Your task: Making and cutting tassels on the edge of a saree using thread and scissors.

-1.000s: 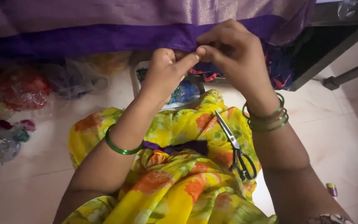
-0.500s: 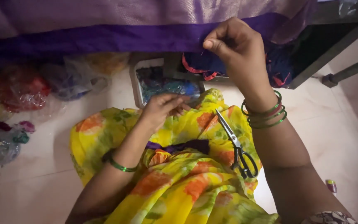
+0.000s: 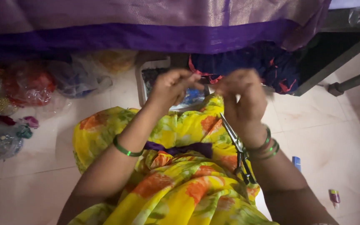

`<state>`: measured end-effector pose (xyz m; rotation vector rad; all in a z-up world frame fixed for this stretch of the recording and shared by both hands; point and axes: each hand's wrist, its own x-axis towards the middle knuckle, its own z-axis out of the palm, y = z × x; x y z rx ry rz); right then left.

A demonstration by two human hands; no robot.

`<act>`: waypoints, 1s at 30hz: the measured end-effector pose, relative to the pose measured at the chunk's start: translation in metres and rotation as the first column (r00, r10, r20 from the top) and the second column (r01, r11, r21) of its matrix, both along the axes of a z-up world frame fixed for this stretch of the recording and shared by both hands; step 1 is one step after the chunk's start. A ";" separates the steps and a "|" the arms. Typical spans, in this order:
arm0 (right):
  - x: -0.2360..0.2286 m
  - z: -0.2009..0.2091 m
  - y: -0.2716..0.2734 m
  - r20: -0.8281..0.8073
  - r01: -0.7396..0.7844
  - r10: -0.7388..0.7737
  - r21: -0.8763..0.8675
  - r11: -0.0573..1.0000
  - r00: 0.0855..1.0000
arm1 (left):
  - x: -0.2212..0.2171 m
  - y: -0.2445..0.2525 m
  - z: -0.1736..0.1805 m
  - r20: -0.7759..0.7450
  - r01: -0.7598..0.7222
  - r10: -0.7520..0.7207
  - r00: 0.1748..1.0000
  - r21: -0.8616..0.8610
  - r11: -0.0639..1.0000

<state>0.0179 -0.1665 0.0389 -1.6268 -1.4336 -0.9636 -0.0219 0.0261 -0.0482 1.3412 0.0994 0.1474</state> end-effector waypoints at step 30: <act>-0.039 -0.082 -0.071 -0.996 -0.224 0.051 0.033 0.974 0.078 | 0.035 -0.005 0.035 0.139 0.112 -0.082 0.987 -0.229 0.967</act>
